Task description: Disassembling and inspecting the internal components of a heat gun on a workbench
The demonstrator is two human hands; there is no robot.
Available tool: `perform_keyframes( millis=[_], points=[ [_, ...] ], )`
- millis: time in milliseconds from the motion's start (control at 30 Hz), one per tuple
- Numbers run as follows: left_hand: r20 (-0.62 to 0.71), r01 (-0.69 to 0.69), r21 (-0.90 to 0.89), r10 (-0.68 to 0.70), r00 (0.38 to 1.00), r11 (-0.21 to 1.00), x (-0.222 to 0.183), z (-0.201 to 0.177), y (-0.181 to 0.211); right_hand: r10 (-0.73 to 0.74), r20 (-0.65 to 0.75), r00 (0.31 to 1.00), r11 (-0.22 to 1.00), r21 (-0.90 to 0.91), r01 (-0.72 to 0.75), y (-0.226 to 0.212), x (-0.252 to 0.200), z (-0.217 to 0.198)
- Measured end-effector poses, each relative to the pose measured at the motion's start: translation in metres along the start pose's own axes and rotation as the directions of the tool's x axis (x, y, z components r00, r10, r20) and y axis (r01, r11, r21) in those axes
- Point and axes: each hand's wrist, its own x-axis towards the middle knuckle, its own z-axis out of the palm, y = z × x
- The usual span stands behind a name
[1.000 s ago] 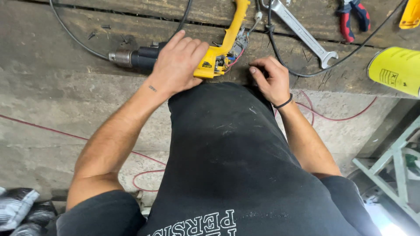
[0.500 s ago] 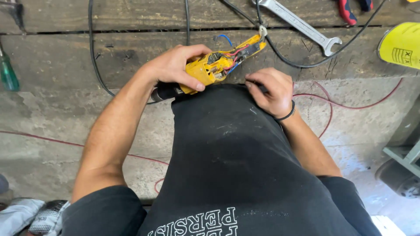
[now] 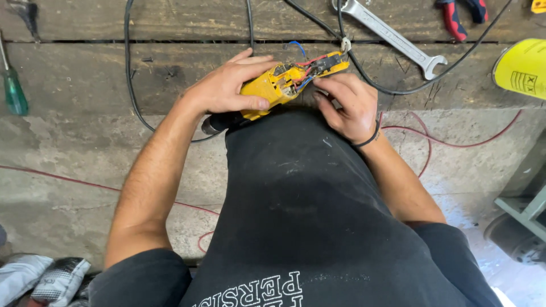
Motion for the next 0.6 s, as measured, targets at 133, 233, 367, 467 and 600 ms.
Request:
perform_keyframes(
  millis=[133, 233, 367, 467, 600],
  points=[
    [-0.107, -0.022, -0.002, 0.021, 0.994, 1.000, -0.001, 0.010, -0.005, -0.122, 0.051, 0.991, 0.981, -0.145, 0.129, 0.011, 0.015, 0.005],
    [-0.237, 0.052, 0.021, -0.046, 0.970, 0.998, 0.003, 0.016, 0.005, -0.153, 0.086, 0.985, 0.960, -0.224, 0.168, 0.013, 0.025, 0.008],
    [-0.388, 0.084, 0.034, -0.064, 0.919, 0.996, 0.008, 0.024, 0.004, -0.239, 0.098, 0.966, 0.919, -0.300, 0.258, 0.015, 0.037, 0.007],
    [-0.426, 0.121, 0.047, -0.089, 0.900, 0.992, 0.010, 0.024, 0.007, -0.302, 0.147, 0.942, 0.871, -0.359, 0.335, 0.019, 0.044, 0.003],
    [-0.447, 0.245, 0.022, -0.210, 0.870, 0.969, 0.008, 0.021, 0.018, -0.325, 0.261, 0.909, 0.803, -0.431, 0.411, 0.019, 0.055, -0.003]
  ],
)
